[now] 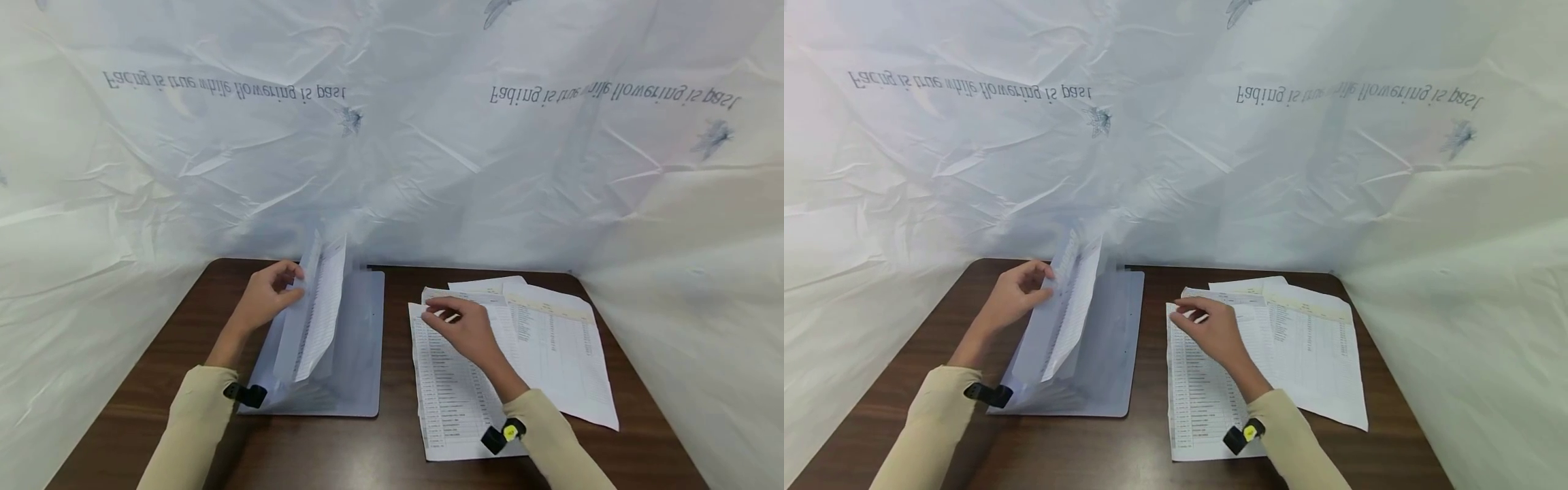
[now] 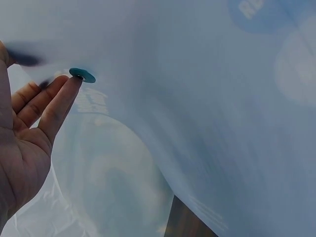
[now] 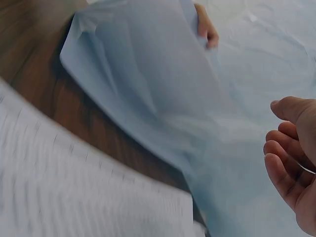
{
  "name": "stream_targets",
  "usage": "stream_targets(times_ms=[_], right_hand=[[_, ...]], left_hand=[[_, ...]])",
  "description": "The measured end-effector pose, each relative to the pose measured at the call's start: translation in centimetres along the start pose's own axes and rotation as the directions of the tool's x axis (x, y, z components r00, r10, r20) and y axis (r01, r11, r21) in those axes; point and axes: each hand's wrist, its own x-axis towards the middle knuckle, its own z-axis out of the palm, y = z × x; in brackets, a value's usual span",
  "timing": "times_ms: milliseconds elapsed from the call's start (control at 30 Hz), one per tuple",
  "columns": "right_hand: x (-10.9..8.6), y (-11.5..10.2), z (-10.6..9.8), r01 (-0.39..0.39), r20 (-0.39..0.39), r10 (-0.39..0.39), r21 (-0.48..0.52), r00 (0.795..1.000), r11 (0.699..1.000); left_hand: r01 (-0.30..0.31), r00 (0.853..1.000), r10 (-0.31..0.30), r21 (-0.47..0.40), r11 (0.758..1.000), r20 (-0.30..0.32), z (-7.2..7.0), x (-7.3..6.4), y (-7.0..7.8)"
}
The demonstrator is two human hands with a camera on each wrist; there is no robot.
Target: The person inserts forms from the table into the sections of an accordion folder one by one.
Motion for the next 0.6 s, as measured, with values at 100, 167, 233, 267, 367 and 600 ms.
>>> stream_targets(times_ms=[100, 167, 233, 267, 367, 600], right_hand=[[-1.1, 1.5, -1.2, -0.046, -0.019, 0.045, -0.033, 0.999, 0.998], [-1.8, 2.3, -2.0, -0.092, -0.028, 0.091, -0.059, 0.996, 0.994], [-2.5, 3.3, -2.7, -0.138, -0.042, 0.135, -0.075, 0.99, 0.988], [-2.8, 3.7, -3.0, -0.158, -0.049, 0.154, -0.084, 0.987, 0.984], [-3.8, 5.2, -3.9, -0.196, -0.07, 0.188, -0.121, 0.98, 0.973], [-6.1, 8.3, -5.8, -0.289, -0.099, 0.274, -0.213, 0.957, 0.933]], left_hand=[[0.0, 1.0, 0.0, 0.015, 1.0, -0.004, 0.0, 0.0, 0.2], [-0.002, 1.0, 0.002, 0.023, 1.0, -0.012, 0.0, -0.1, 0.7], [-0.01, 1.0, 0.01, 0.031, 0.999, -0.015, -0.1, -0.2, 1.7], [-0.012, 1.0, 0.013, 0.032, 0.999, -0.016, -0.2, -0.3, 2.2], [-0.021, 1.0, 0.022, 0.033, 0.999, -0.016, -0.6, -0.5, 3.8], [-0.024, 1.0, 0.024, 0.036, 0.999, -0.018, -1.0, -0.6, 4.9]])
